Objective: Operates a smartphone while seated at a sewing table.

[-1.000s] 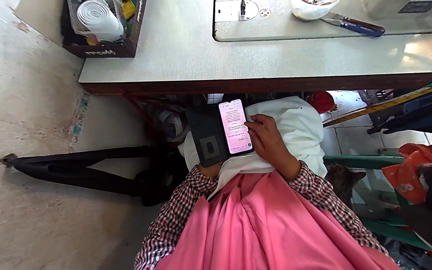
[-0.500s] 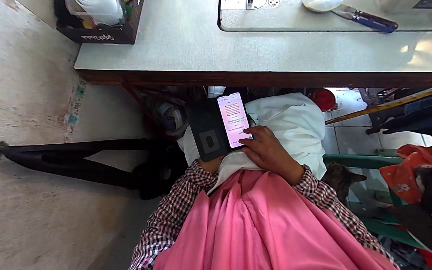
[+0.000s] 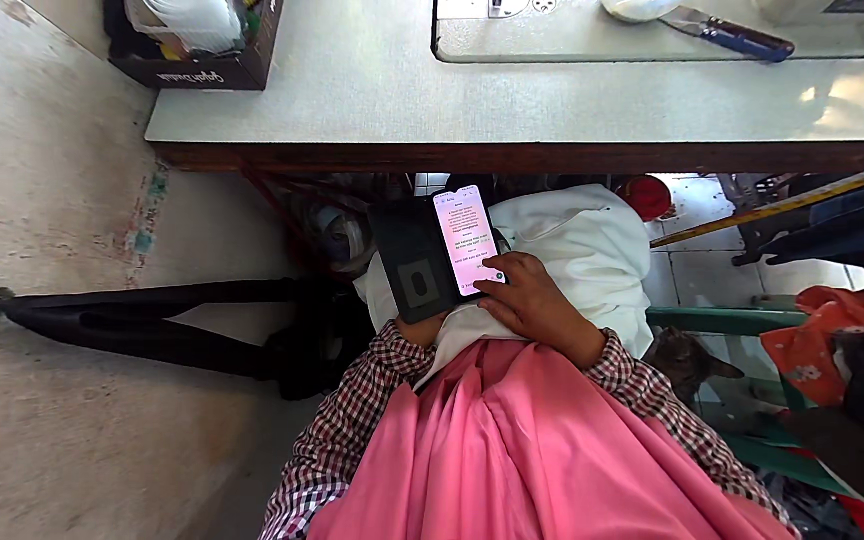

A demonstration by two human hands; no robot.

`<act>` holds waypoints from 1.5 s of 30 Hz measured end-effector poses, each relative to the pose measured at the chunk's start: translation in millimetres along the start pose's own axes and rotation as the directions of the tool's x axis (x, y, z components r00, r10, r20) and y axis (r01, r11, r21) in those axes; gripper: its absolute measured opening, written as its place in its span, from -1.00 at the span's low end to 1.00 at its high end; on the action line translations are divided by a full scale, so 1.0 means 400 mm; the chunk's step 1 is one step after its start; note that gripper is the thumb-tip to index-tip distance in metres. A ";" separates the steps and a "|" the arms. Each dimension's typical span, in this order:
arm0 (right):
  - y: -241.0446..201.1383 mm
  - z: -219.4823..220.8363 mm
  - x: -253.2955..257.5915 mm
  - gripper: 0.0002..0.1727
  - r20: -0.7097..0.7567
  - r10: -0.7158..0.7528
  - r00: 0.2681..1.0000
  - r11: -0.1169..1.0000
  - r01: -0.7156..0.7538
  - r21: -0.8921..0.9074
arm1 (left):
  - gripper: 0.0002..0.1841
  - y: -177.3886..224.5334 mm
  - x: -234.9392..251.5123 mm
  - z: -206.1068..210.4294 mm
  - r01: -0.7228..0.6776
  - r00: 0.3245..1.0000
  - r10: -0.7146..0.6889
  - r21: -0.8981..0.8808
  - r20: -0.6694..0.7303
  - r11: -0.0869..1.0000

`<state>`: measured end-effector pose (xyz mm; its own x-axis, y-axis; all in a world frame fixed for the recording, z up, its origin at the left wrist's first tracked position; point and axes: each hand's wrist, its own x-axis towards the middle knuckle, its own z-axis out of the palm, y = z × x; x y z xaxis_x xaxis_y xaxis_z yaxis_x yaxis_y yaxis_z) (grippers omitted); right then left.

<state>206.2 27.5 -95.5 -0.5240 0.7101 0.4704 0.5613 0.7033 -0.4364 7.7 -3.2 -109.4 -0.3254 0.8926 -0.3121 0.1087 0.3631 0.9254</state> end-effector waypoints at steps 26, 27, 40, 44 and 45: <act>0.024 0.003 -0.001 -0.71 -0.178 0.193 0.965 0.977 -0.173 0.122 | -0.75 0.017 -0.004 -0.013 -0.022 0.998 0.012 0.174 0.059 0.985; 0.023 0.003 -0.001 -0.70 -0.169 0.191 0.967 0.978 -0.173 0.115 | -0.76 0.018 -0.004 -0.012 -0.019 0.998 0.009 0.182 0.058 0.983; 0.020 0.007 0.007 -0.60 -0.059 0.150 0.987 0.989 -0.150 0.008 | -0.77 0.012 -0.006 -0.005 -0.003 1.000 0.004 0.084 -0.012 0.996; 0.017 0.007 0.007 -0.58 -0.065 0.148 0.987 0.989 -0.148 0.013 | -0.78 0.009 -0.008 0.001 0.011 0.999 -0.011 0.020 -0.044 1.000; 0.016 0.006 0.007 -0.57 -0.068 0.138 0.988 0.990 -0.137 0.018 | -0.78 0.009 -0.006 0.001 0.006 0.999 -0.004 0.037 -0.038 0.999</act>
<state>206.7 34.2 -98.8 -0.3967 0.7965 0.4564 0.6162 0.5996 -0.5107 9.1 -4.2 -105.4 -0.3616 0.8801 -0.3077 0.1410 0.3778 0.9151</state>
